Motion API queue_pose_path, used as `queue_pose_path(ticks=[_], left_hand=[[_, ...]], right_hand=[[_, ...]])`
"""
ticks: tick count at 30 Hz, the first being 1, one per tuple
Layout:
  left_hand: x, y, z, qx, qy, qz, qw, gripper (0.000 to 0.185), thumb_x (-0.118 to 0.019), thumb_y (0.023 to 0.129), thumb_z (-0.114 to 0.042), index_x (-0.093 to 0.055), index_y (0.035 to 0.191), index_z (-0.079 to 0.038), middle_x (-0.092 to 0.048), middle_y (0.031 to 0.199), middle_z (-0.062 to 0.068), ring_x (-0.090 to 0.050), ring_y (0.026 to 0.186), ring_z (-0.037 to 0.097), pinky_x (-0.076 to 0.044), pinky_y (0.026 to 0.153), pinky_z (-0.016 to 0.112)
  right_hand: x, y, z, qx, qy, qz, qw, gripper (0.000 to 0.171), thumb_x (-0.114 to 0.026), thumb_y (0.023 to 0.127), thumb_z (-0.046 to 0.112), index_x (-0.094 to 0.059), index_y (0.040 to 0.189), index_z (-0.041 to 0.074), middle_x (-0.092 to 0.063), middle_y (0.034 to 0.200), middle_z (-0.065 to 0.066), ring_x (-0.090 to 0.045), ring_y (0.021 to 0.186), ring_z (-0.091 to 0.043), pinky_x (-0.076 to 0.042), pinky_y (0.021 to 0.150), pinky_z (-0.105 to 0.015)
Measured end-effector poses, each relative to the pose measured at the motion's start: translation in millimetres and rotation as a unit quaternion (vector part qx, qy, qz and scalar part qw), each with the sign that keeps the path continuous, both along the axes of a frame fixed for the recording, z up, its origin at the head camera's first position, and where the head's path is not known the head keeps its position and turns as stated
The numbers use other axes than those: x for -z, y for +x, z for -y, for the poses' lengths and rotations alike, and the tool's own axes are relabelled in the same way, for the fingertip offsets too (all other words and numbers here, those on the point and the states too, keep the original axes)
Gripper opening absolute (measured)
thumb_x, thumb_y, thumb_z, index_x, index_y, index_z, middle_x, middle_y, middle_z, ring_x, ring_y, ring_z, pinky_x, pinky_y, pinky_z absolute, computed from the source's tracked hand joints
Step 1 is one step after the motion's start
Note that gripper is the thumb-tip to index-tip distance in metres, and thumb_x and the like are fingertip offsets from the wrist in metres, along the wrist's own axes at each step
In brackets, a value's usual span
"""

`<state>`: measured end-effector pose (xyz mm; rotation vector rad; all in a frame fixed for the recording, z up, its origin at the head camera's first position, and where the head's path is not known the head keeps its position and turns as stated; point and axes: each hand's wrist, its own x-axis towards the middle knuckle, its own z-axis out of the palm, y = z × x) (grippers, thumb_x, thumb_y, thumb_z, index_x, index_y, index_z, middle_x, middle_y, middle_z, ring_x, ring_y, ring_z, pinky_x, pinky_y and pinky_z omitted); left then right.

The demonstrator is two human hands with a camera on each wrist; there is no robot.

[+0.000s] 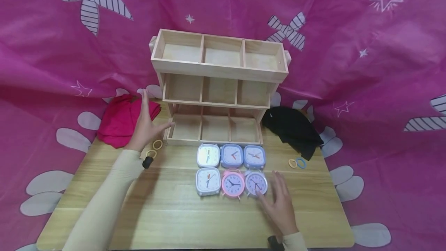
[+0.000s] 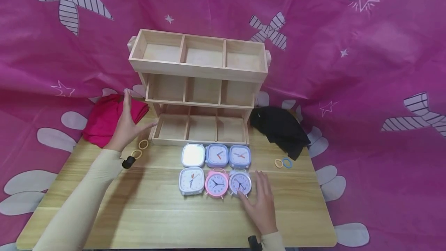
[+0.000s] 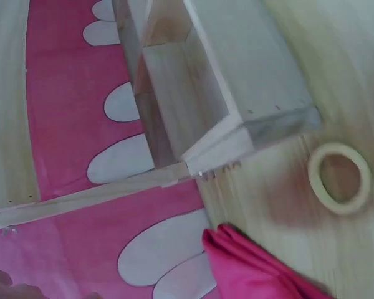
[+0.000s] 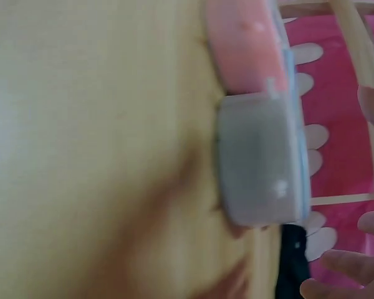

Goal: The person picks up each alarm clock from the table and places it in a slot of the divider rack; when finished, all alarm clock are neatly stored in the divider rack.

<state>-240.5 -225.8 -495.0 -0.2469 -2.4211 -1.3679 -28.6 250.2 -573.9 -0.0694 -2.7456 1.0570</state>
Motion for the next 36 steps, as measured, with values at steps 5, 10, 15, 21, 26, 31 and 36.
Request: queue_pose_path(ticks=[5,10,15,21,26,31,36], left_hand=[[-2.5,-27.6,-2.3,0.001,0.038,0.056,0.9977,0.147,-0.098,0.078,-0.027,0.017,0.167,-0.047,0.008,0.181,-0.007,-0.001,0.169,0.027,-0.013,0.136,0.062],[-6.1,-52.0,-0.9,0.021,0.051,0.073,0.9959,0.149,-0.098,0.078,-0.024,0.021,0.164,-0.051,0.010,0.182,-0.004,0.002,0.169,0.028,-0.012,0.136,0.063],[-6.9,-63.5,-2.3,0.049,0.080,0.091,0.9914,0.146,-0.094,0.081,-0.011,0.019,0.166,-0.049,0.004,0.182,0.005,-0.010,0.167,0.040,-0.026,0.128,0.072],[-30.8,-58.9,-14.7,0.073,0.131,0.091,0.9845,0.136,-0.087,0.082,0.005,0.006,0.172,-0.037,-0.013,0.180,0.012,-0.024,0.162,0.043,-0.028,0.127,0.073],[-34.3,-62.4,-16.9,0.064,0.127,0.063,0.9879,0.129,-0.084,0.080,0.012,-0.003,0.173,-0.025,-0.025,0.174,0.019,-0.030,0.159,0.039,-0.028,0.133,0.059],[-34.1,-62.2,-19.9,0.056,0.115,0.065,0.9897,0.128,-0.084,0.082,0.011,-0.002,0.173,-0.025,-0.023,0.176,0.019,-0.028,0.161,0.039,-0.026,0.134,0.056],[-27.1,-67.3,-23.2,0.061,0.112,0.062,0.9899,0.127,-0.083,0.083,0.012,-0.002,0.173,-0.024,-0.023,0.175,0.020,-0.029,0.160,0.042,-0.026,0.133,0.058]], right_hand=[[21.5,6.8,-3.7,0.005,-0.004,0.032,0.999,0.097,-0.089,0.085,0.044,-0.043,0.163,0.011,-0.037,0.171,-0.018,-0.035,0.156,-0.046,-0.033,0.119,-0.079],[33.7,10.2,-1.7,-0.010,-0.007,0.045,0.999,0.099,-0.089,0.084,0.050,-0.042,0.164,0.016,-0.040,0.170,-0.016,-0.040,0.154,-0.044,-0.034,0.119,-0.079],[41.2,10.8,0.3,-0.034,-0.051,0.060,0.996,0.105,-0.093,0.080,0.047,-0.039,0.166,0.019,-0.040,0.171,-0.015,-0.038,0.155,-0.043,-0.033,0.120,-0.078],[47.7,6.2,-0.1,-0.038,-0.066,0.078,0.994,0.114,-0.096,0.075,0.047,-0.034,0.168,0.027,-0.035,0.174,-0.010,-0.035,0.158,-0.039,-0.032,0.122,-0.075],[46.5,-2.9,3.0,-0.033,-0.076,0.072,0.994,0.113,-0.098,0.074,0.041,-0.035,0.168,0.026,-0.036,0.173,-0.005,-0.035,0.158,-0.036,-0.031,0.124,-0.074],[46.7,-8.7,6.6,-0.025,-0.085,0.053,0.995,0.106,-0.097,0.077,0.034,-0.040,0.166,0.023,-0.040,0.171,-0.008,-0.038,0.155,-0.037,-0.031,0.125,-0.072],[48.3,-12.2,9.0,-0.013,-0.102,0.046,0.994,0.100,-0.095,0.079,0.027,-0.043,0.164,0.021,-0.041,0.169,-0.010,-0.042,0.153,-0.038,-0.040,0.125,-0.061]])
